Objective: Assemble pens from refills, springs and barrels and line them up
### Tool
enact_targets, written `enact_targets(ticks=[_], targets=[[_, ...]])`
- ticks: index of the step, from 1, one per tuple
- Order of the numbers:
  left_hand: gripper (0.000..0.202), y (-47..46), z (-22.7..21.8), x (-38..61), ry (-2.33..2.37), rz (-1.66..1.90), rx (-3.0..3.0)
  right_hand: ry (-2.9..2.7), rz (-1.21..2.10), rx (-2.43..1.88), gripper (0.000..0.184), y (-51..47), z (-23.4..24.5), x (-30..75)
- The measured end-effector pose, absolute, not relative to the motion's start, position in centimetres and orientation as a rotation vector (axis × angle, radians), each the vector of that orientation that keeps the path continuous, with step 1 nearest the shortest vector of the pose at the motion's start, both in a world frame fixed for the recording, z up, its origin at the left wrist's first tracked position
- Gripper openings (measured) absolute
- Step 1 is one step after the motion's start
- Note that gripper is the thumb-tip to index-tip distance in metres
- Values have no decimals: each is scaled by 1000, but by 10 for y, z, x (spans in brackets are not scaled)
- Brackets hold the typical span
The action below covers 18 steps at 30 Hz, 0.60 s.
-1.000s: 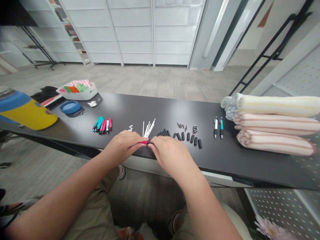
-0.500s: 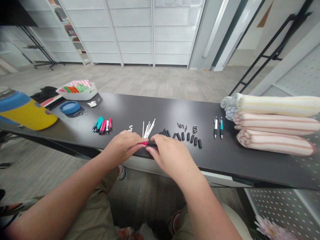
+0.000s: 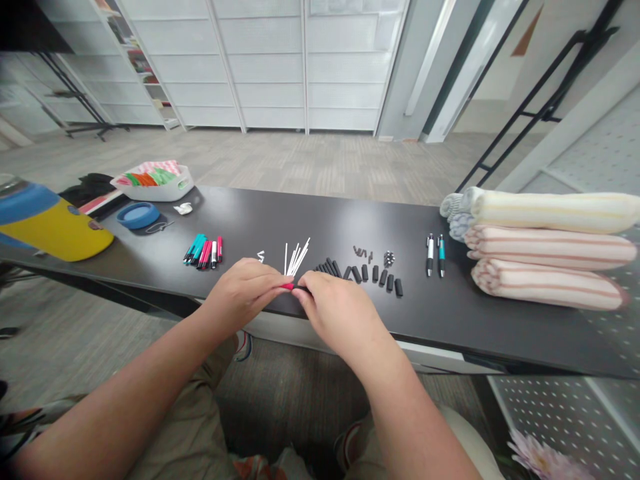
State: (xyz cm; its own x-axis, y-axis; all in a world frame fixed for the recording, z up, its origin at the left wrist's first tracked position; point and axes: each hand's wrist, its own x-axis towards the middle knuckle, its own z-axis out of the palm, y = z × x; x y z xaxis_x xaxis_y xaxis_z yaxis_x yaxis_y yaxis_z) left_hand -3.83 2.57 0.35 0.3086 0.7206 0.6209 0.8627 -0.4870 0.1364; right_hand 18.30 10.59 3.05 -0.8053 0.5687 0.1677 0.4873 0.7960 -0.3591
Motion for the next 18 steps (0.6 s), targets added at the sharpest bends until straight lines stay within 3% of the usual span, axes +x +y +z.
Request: enact_targets(ticks=[9,13,18], targets=[[21,15,6,-39,-1341,-871,-2330,-2669,641,-674,40,103,33,186],[16,17,6,-33,-1483,-908,-2275,-2606,670,-818,29,111,49,201],[22,20,7,-26,-1760,-968,-2134,-2337,60,-1420,31,151,50,252]])
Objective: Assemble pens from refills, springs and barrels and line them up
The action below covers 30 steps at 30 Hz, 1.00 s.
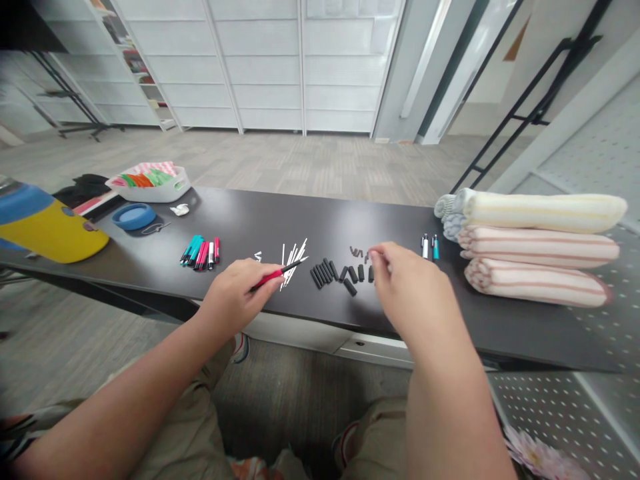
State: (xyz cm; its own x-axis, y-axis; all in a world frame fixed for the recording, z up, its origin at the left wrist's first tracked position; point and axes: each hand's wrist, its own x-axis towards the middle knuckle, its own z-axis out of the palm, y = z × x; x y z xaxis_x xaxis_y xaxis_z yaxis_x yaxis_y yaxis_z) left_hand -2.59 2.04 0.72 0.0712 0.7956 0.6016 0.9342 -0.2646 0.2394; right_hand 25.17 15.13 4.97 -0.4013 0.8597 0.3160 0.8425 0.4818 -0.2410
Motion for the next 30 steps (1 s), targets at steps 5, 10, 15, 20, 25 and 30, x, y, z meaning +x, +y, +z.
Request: enact_targets(ticks=[5,10,15,20,25,30], targets=[[22,21,11,-27,-1879,-988,-2095,-2522,52,-1746,25,186,17,294],[20,23,8,-26,-1887,-1002,-2125,-2572,138,-1756,22,194,1,298],[19,25,4,-25,-1878,-1010,-2162,-2575,123,-1763,25,195,2,297],[18,25,4,-28,-1847,-982,-2190,-2448,104,-1683,27,186,19,293],[18,26,1,-29,-1792,-951,-2234,-2385,580,-1190,19,164,36,265],[18,27,-2,-30,-1750,-932,-2275,-2314,996,-952,13,145,34,236]])
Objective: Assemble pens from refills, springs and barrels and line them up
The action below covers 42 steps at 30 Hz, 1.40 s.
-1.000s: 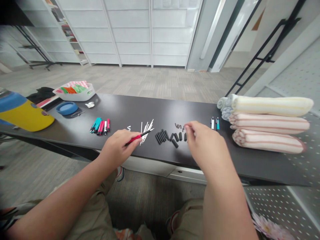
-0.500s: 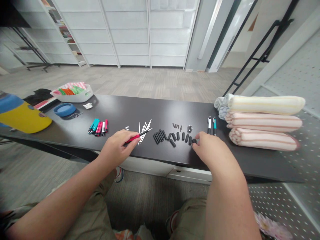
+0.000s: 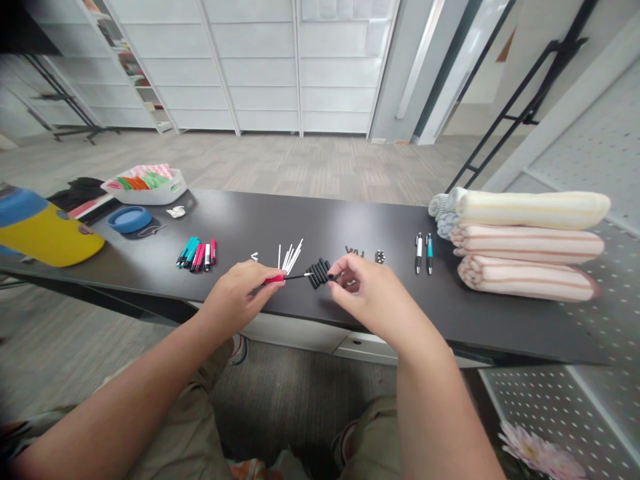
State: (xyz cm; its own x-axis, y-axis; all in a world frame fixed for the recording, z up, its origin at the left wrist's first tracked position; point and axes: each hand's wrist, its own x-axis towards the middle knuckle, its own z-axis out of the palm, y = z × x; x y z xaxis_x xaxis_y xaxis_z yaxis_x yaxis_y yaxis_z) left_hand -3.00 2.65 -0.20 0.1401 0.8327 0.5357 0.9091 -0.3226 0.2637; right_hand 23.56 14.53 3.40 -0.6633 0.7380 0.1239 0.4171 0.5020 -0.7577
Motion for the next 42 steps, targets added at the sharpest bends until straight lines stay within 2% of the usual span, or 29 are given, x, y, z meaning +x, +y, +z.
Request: enact_targets(ticks=[6,11,15,23,42], targets=[[19,25,-1,-31,-1765,-909,-2268,-2071,1224,-811,34,139,27,220],[20,25,-1,-30,-1759,-921,-2255,-1762,1498,-809,35,142,26,211],[20,24,1,-30,-1762,-928,-2254,-1603,1589,-759,36,142,24,208],[18,24,0,-30,-1751,-918,-2264,-1620,1590,-740,34,141,22,208],[22,20,0,-33,-1785,-899,-2392,-1962,1359,-863,26,133,18,207]])
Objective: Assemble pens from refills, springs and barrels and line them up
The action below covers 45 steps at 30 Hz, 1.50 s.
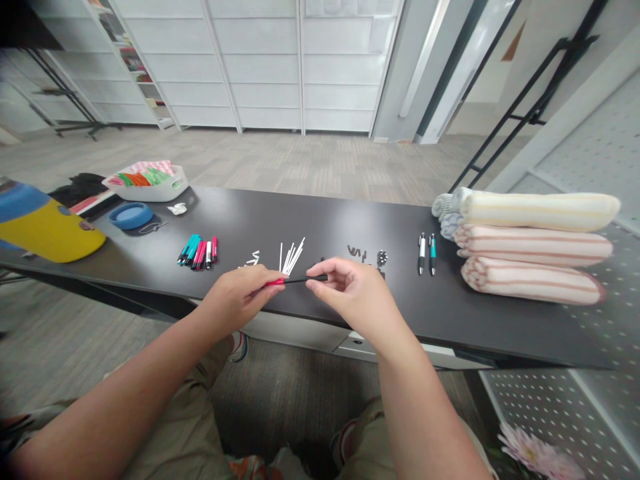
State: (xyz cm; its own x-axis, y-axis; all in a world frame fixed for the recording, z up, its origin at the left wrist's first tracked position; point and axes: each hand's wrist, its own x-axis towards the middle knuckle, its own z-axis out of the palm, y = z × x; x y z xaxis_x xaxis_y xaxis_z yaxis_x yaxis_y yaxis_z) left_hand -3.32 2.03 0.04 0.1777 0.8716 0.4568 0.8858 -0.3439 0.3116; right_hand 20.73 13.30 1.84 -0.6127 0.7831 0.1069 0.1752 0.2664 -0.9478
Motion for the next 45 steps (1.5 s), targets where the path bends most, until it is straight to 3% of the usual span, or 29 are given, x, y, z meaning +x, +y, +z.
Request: enact_targets(ticks=[15,45], targets=[[28,17,12,-35,-1812,-916,-2654,-2244,1009,-677,6,130,22,205],[28,11,17,-20,-1678,-957,-2617,-2196,1203,-610,7,115,27,197]])
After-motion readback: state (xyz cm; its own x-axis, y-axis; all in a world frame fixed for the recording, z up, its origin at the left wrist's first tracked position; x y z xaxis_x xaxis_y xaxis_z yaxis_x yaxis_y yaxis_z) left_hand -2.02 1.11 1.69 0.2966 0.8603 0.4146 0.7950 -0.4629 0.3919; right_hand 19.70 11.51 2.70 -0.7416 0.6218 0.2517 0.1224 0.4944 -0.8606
